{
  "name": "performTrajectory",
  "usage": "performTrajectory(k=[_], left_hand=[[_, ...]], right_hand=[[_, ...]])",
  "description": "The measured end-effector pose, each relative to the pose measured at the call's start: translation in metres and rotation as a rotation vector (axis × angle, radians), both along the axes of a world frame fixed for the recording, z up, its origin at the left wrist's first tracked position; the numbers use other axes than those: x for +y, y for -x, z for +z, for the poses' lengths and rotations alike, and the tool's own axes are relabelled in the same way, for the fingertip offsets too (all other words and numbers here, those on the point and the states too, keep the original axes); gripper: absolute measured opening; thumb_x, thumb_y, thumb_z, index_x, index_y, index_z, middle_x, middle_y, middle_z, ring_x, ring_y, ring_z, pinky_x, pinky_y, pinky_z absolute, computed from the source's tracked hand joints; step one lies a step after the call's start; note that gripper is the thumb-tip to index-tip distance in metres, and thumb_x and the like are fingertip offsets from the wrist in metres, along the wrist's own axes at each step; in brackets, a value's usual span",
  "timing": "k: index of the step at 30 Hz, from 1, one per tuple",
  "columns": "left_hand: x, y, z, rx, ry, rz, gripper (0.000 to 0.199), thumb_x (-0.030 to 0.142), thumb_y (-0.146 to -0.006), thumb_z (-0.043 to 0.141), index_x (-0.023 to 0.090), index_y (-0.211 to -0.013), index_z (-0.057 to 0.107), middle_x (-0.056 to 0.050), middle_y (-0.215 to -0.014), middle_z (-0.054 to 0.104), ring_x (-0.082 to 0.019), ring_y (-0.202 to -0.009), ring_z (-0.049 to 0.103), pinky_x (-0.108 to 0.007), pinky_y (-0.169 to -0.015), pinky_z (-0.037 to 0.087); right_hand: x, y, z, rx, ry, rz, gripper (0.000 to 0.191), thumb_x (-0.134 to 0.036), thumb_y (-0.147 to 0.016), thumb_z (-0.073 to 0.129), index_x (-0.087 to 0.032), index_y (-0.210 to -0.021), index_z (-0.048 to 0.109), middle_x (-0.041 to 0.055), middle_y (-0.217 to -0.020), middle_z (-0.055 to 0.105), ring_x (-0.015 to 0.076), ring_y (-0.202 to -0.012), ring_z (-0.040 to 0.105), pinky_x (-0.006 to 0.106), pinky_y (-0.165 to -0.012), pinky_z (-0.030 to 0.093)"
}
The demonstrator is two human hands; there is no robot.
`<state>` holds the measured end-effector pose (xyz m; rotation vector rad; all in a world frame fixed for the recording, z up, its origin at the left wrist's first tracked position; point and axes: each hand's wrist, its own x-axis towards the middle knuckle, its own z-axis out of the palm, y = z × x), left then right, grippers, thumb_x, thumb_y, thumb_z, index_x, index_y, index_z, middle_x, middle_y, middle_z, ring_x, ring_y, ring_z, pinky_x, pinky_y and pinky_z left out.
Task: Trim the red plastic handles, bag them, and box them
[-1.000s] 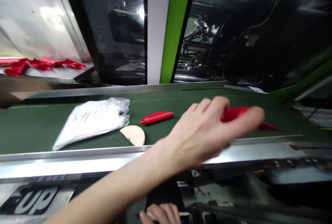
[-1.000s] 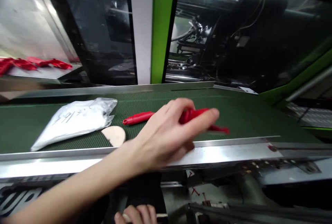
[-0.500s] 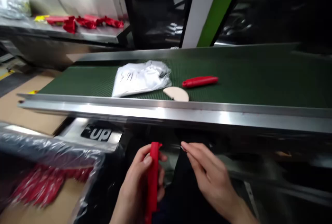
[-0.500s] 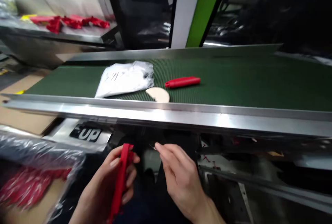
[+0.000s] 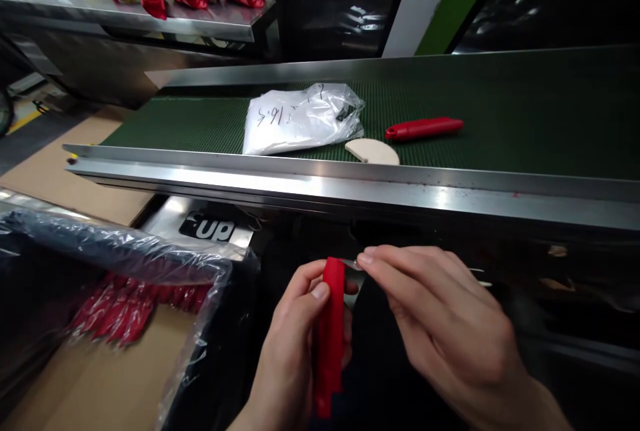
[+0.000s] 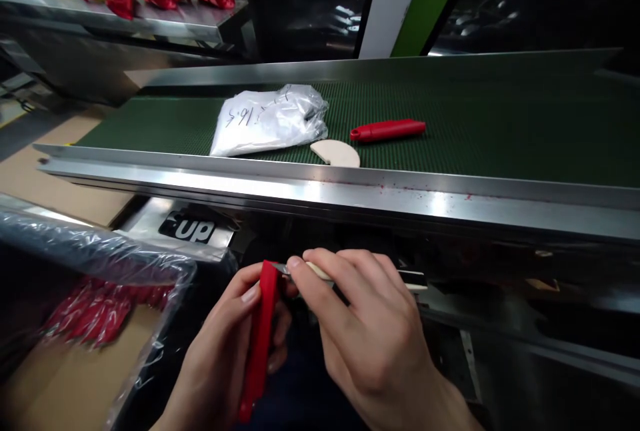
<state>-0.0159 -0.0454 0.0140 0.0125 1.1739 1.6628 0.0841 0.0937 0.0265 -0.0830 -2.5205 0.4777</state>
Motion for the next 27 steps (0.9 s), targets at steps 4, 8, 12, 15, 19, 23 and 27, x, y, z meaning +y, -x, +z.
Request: performTrajectory(k=[4,8,12,15,19,23,27], left_hand=[[0.0011,-0.002,0.0022,-0.009,0.011,0.034,0.023,0.039,-0.094,0.046,0.022,-0.109,0.055,0.0,-0.067,0.052,-0.014,-0.058,0.041,-0.023,-0.048,0.034],[0.0016,-0.0021,0.0013,-0.003,0.008,0.03,0.022,0.038,-0.095,0.045,0.023,-0.108,0.055,0.0,-0.065,0.051,-0.014,-0.056,0.04,-0.023,-0.048,0.033],[0.0015,-0.0023,0.0005,-0.001,0.004,-0.001,0.023,0.038,-0.096,0.042,0.024,-0.109,0.054,0.0,-0.064,0.052,-0.013,-0.053,0.04,-0.024,-0.047,0.033],[0.0015,-0.0031,0.0008,-0.006,0.002,0.001,0.023,0.038,-0.096,0.043,0.024,-0.109,0.054,0.001,-0.065,0.051,-0.013,-0.053,0.039,-0.023,-0.047,0.033],[0.0021,-0.0048,0.001,-0.004,0.016,0.027,0.023,0.038,-0.095,0.045,0.022,-0.109,0.055,0.0,-0.064,0.051,-0.013,-0.056,0.041,-0.022,-0.048,0.034],[0.0037,-0.007,0.0007,-0.011,0.016,0.045,0.025,0.039,-0.095,0.046,0.02,-0.107,0.056,0.0,-0.063,0.051,-0.013,-0.057,0.041,-0.021,-0.047,0.033],[0.0046,-0.0063,0.0002,-0.016,0.041,0.056,0.027,0.041,-0.094,0.049,0.019,-0.109,0.056,-0.001,-0.062,0.052,-0.013,-0.056,0.042,-0.02,-0.048,0.034]], right_hand=[[-0.0037,-0.0013,-0.0002,0.005,0.007,-0.025,0.043,0.008,-0.083,0.057,-0.009,-0.121,0.064,0.0148,-0.112,0.067,0.0253,-0.099,0.061,0.042,-0.077,0.049],[-0.0053,-0.0015,-0.0016,0.009,0.016,-0.035,0.043,0.008,-0.082,0.057,-0.009,-0.121,0.065,0.0152,-0.112,0.067,0.0255,-0.1,0.061,0.042,-0.077,0.049],[-0.0051,-0.0015,-0.0017,0.014,0.006,-0.037,0.042,0.008,-0.083,0.056,-0.008,-0.121,0.065,0.0152,-0.112,0.067,0.0249,-0.099,0.061,0.042,-0.077,0.049],[-0.0051,-0.0019,-0.002,0.007,0.002,-0.039,0.042,0.007,-0.083,0.057,-0.009,-0.121,0.065,0.0147,-0.112,0.067,0.0245,-0.099,0.061,0.041,-0.077,0.049],[-0.0051,-0.0023,-0.003,0.0,-0.004,-0.04,0.042,0.007,-0.084,0.056,-0.009,-0.121,0.064,0.0145,-0.112,0.067,0.0242,-0.099,0.061,0.041,-0.077,0.049],[-0.0047,-0.0038,-0.003,0.002,-0.004,-0.032,0.041,0.007,-0.084,0.056,-0.009,-0.12,0.064,0.0145,-0.11,0.067,0.0237,-0.096,0.061,0.04,-0.075,0.049],[-0.0055,-0.0062,-0.0034,-0.025,-0.001,-0.02,0.042,0.008,-0.083,0.055,-0.009,-0.121,0.063,0.0142,-0.11,0.067,0.0243,-0.096,0.062,0.04,-0.075,0.048]])
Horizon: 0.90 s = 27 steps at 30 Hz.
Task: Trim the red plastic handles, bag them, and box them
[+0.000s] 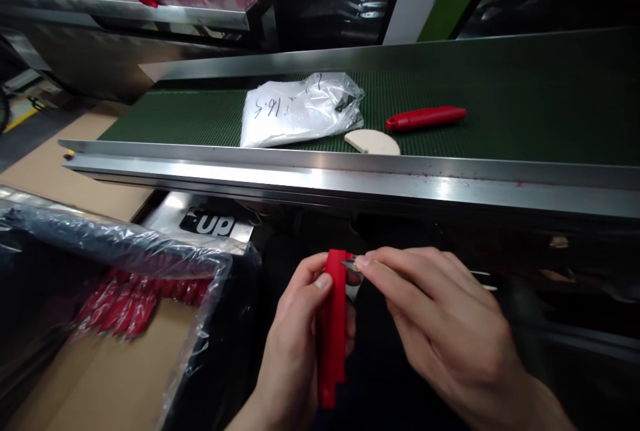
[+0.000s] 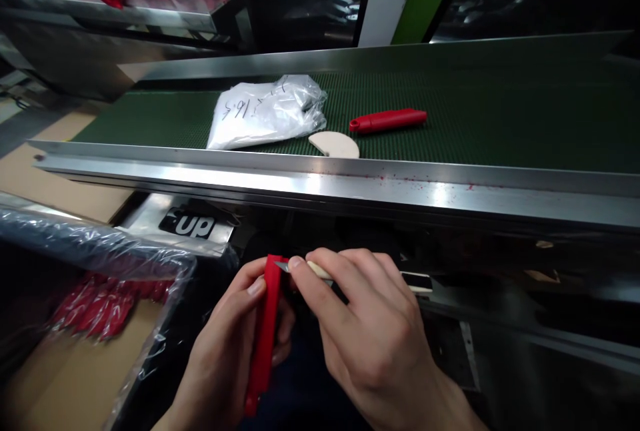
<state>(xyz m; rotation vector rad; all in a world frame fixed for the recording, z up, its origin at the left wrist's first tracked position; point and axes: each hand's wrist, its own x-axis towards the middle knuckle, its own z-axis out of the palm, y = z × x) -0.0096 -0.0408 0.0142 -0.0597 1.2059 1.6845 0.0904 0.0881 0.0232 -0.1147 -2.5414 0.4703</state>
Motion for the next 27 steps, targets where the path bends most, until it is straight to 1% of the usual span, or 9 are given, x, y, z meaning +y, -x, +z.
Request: performTrajectory(k=[4,9,12,15,19,24,27], left_hand=[[-0.001,0.004,-0.002,-0.023,-0.022,0.006,0.027,0.042,-0.093,0.051,0.021,-0.111,0.055,-0.001,-0.066,0.054,-0.013,-0.055,0.044,-0.021,-0.047,0.035],[0.001,0.007,0.0,-0.019,-0.037,0.058,0.025,0.04,-0.091,0.055,0.022,-0.108,0.057,-0.003,-0.093,0.06,-0.01,-0.058,0.05,-0.019,-0.047,0.038],[0.002,0.01,0.002,0.003,-0.017,0.062,0.023,0.039,-0.091,0.054,0.022,-0.106,0.058,-0.004,-0.101,0.06,-0.008,-0.059,0.051,-0.017,-0.048,0.038],[0.003,0.014,0.0,0.002,-0.035,0.033,0.023,0.038,-0.092,0.054,0.022,-0.108,0.058,-0.004,-0.103,0.061,-0.01,-0.062,0.053,-0.018,-0.049,0.041],[0.004,0.018,-0.005,0.041,-0.063,0.036,0.023,0.037,-0.094,0.051,0.021,-0.109,0.058,-0.005,-0.1,0.061,-0.011,-0.064,0.05,-0.017,-0.046,0.037],[0.006,0.018,-0.006,0.118,-0.134,0.076,0.017,0.029,-0.096,0.047,0.018,-0.104,0.057,-0.005,-0.095,0.063,-0.01,-0.062,0.052,-0.021,-0.058,0.043],[0.007,0.019,-0.005,0.096,-0.14,0.067,0.017,0.029,-0.096,0.047,0.018,-0.105,0.057,-0.006,-0.096,0.063,-0.01,-0.062,0.052,-0.021,-0.054,0.042]], right_hand=[[-0.003,-0.003,-0.001,-0.017,0.006,0.031,0.043,0.008,-0.083,0.054,-0.009,-0.122,0.062,0.0144,-0.109,0.067,0.0245,-0.096,0.061,0.04,-0.075,0.048],[-0.007,-0.006,-0.001,-0.019,-0.003,0.066,0.041,0.009,-0.081,0.055,-0.006,-0.118,0.065,0.017,-0.107,0.068,0.025,-0.093,0.061,0.039,-0.072,0.047],[-0.009,-0.009,-0.003,-0.042,-0.009,0.095,0.039,0.007,-0.081,0.055,-0.004,-0.117,0.066,0.0183,-0.107,0.068,0.0268,-0.093,0.061,0.041,-0.073,0.047],[-0.012,-0.014,-0.005,-0.073,-0.028,0.122,0.043,0.006,-0.08,0.052,-0.006,-0.119,0.066,0.0179,-0.111,0.068,0.0274,-0.095,0.06,0.042,-0.075,0.047],[-0.016,-0.014,-0.003,-0.086,-0.045,0.112,0.036,0.003,-0.084,0.052,-0.008,-0.113,0.07,0.0154,-0.107,0.07,0.0245,-0.091,0.061,0.039,-0.074,0.048],[-0.02,-0.014,0.001,-0.106,-0.07,0.118,0.033,0.0,-0.087,0.053,-0.012,-0.111,0.072,0.0108,-0.104,0.073,0.0218,-0.088,0.064,0.037,-0.073,0.049],[-0.022,-0.017,-0.001,-0.115,-0.086,0.105,0.033,-0.001,-0.088,0.052,-0.015,-0.109,0.073,0.0086,-0.102,0.074,0.0205,-0.087,0.065,0.036,-0.074,0.049]])
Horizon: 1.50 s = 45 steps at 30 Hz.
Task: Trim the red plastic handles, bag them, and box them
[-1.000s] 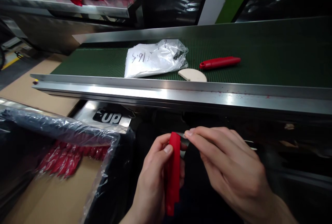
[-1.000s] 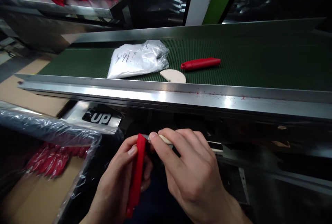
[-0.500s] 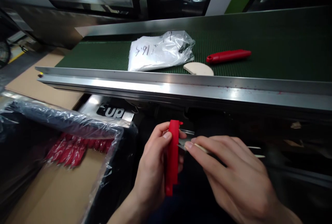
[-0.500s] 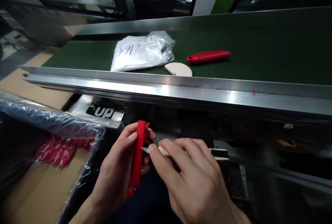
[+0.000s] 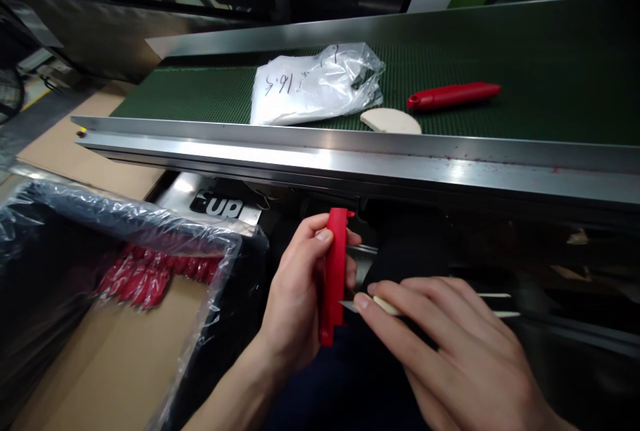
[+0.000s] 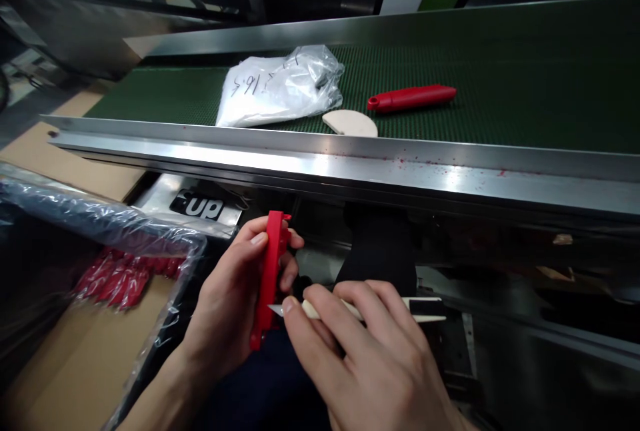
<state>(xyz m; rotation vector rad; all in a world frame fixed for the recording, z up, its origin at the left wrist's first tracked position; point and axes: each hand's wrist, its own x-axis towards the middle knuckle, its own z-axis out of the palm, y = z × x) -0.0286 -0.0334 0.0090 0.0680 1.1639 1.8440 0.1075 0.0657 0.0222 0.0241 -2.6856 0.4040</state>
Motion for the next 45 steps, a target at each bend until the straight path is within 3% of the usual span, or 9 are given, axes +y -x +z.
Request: performTrajectory(k=[6,12,18,23,26,45], left_hand=[[0.004,0.003,0.001,-0.077,-0.012,-0.008,0.016,0.03,-0.095,0.048,0.02,-0.105,0.056,-0.006,-0.1,0.06,-0.01,-0.06,0.048,-0.019,-0.046,0.037],[0.008,0.007,0.003,-0.078,-0.026,0.009,0.017,0.031,-0.095,0.047,0.022,-0.108,0.055,-0.005,-0.099,0.059,-0.01,-0.061,0.047,-0.018,-0.045,0.035],[0.006,0.004,0.004,-0.062,-0.014,-0.018,0.017,0.032,-0.093,0.057,0.023,-0.107,0.055,-0.004,-0.102,0.059,-0.009,-0.064,0.049,-0.017,-0.047,0.038],[-0.003,-0.007,0.007,-0.005,-0.016,-0.158,0.025,0.026,-0.087,0.069,0.024,-0.106,0.054,0.0,-0.092,0.057,-0.007,-0.062,0.046,-0.017,-0.05,0.039],[-0.006,-0.012,0.009,0.028,0.003,-0.202,0.028,0.029,-0.087,0.07,0.025,-0.108,0.054,-0.001,-0.099,0.057,-0.006,-0.06,0.047,-0.019,-0.05,0.04],[-0.003,-0.021,0.014,0.058,0.069,-0.238,0.031,0.031,-0.086,0.07,0.021,-0.109,0.052,-0.004,-0.101,0.058,-0.004,-0.056,0.047,-0.019,-0.05,0.039]], right_hand=[[-0.007,-0.006,-0.008,0.032,0.104,-0.06,0.036,0.0,-0.087,0.05,-0.015,-0.112,0.072,0.0095,-0.105,0.073,0.0221,-0.09,0.062,0.039,-0.078,0.046],[0.003,-0.014,0.002,-0.014,0.071,0.051,0.028,-0.006,-0.088,0.055,-0.019,-0.107,0.072,0.0042,-0.1,0.073,0.0178,-0.086,0.063,0.032,-0.075,0.049],[0.021,-0.016,0.004,0.048,0.182,-0.1,0.042,0.004,-0.084,0.055,-0.018,-0.118,0.066,0.0085,-0.111,0.067,0.0201,-0.102,0.064,0.034,-0.082,0.051],[0.028,-0.001,0.007,0.126,0.166,-0.145,0.044,0.005,-0.084,0.057,-0.015,-0.122,0.065,0.0107,-0.112,0.066,0.0208,-0.104,0.062,0.038,-0.084,0.05],[0.031,0.004,0.009,0.154,0.159,-0.144,0.043,0.005,-0.085,0.058,-0.014,-0.123,0.065,0.012,-0.113,0.066,0.0212,-0.103,0.061,0.04,-0.083,0.05],[0.037,-0.004,0.006,0.185,0.063,-0.114,0.041,0.01,-0.082,0.057,-0.007,-0.118,0.066,0.0154,-0.11,0.066,0.0232,-0.101,0.06,0.042,-0.081,0.048]])
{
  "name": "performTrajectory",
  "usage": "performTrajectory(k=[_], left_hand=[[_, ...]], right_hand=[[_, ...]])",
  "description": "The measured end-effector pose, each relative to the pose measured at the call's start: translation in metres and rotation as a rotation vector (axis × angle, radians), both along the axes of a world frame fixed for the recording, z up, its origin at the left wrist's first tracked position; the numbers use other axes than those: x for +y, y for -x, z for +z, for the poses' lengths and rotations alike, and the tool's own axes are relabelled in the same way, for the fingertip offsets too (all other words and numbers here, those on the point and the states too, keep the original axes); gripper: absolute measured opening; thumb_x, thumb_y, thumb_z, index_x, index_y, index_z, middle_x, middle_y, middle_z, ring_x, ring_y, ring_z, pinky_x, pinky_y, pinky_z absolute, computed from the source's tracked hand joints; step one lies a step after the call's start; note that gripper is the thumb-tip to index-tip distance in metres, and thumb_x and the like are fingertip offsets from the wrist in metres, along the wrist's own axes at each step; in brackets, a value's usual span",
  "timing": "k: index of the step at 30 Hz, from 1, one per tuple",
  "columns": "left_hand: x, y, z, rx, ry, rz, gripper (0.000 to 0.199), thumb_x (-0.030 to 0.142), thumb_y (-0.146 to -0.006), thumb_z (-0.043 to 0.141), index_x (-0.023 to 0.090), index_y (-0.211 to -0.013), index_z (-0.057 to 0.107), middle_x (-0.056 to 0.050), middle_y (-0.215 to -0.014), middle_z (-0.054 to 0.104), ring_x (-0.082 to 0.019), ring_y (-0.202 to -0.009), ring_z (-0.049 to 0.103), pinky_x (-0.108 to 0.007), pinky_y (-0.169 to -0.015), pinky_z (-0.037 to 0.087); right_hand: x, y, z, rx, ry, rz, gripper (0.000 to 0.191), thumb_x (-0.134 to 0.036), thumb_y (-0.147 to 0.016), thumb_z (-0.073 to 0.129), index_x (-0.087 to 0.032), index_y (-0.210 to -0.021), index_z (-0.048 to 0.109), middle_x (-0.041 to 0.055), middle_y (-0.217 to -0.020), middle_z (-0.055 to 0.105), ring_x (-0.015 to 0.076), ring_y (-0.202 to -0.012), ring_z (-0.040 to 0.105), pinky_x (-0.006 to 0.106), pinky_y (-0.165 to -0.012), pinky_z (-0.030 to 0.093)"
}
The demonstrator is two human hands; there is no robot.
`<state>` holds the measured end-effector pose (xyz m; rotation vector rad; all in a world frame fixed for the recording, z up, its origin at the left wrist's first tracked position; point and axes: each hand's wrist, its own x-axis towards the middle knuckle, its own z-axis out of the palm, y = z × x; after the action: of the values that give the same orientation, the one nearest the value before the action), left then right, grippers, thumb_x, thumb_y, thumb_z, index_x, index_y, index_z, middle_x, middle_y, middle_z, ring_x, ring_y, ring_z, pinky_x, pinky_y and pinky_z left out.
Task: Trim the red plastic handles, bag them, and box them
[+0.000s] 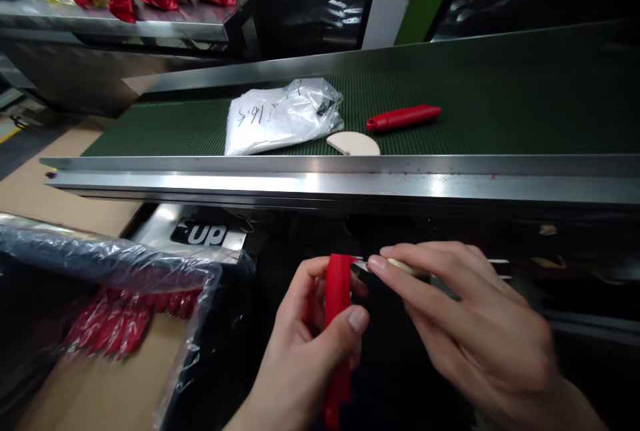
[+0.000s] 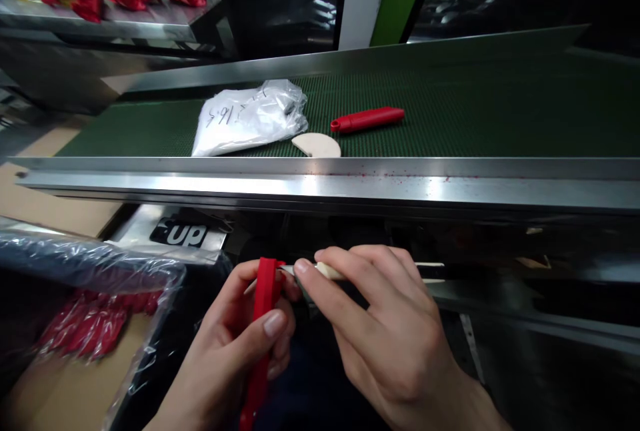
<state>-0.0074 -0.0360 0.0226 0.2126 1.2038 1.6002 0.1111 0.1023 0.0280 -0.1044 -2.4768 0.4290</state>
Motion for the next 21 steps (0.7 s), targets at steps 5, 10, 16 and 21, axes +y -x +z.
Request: performTrajectory(k=[5,10,16,21], left_hand=[[-0.005,-0.003,-0.003,-0.074,-0.086,-0.038,0.026,0.032,-0.086,0.071,0.021,-0.105,0.055,-0.003,-0.102,0.058,-0.002,-0.054,0.048,-0.016,-0.049,0.038],[-0.01,-0.006,-0.007,-0.274,-0.195,-0.069,0.021,0.032,-0.089,0.066,0.025,-0.105,0.055,-0.002,-0.103,0.06,-0.002,-0.051,0.048,-0.013,-0.044,0.038],[-0.008,-0.005,-0.016,-0.351,-0.407,-0.101,0.019,0.024,-0.098,0.046,0.025,-0.115,0.054,-0.003,-0.093,0.061,-0.004,-0.05,0.049,-0.011,-0.042,0.043],[-0.009,-0.006,-0.023,-0.371,-0.468,-0.159,0.022,0.026,-0.1,0.038,0.024,-0.117,0.052,-0.002,-0.076,0.058,-0.002,-0.043,0.042,-0.009,-0.041,0.04]], right_hand=[[0.01,-0.003,-0.004,0.02,-0.026,-0.06,0.048,0.011,-0.079,0.059,-0.01,-0.122,0.066,0.0143,-0.113,0.066,0.0253,-0.103,0.06,0.044,-0.082,0.048],[0.009,-0.007,-0.004,0.046,0.198,-0.126,0.049,0.009,-0.081,0.059,-0.015,-0.123,0.066,0.0095,-0.116,0.064,0.0191,-0.104,0.061,0.035,-0.085,0.051],[-0.012,-0.004,-0.001,-0.001,0.251,0.0,0.041,0.006,-0.086,0.054,-0.01,-0.123,0.065,0.0114,-0.116,0.06,0.018,-0.111,0.056,0.034,-0.089,0.05],[-0.011,-0.002,-0.001,-0.023,0.221,0.013,0.038,0.004,-0.089,0.053,-0.009,-0.122,0.065,0.0119,-0.115,0.061,0.0173,-0.111,0.055,0.033,-0.089,0.05]])
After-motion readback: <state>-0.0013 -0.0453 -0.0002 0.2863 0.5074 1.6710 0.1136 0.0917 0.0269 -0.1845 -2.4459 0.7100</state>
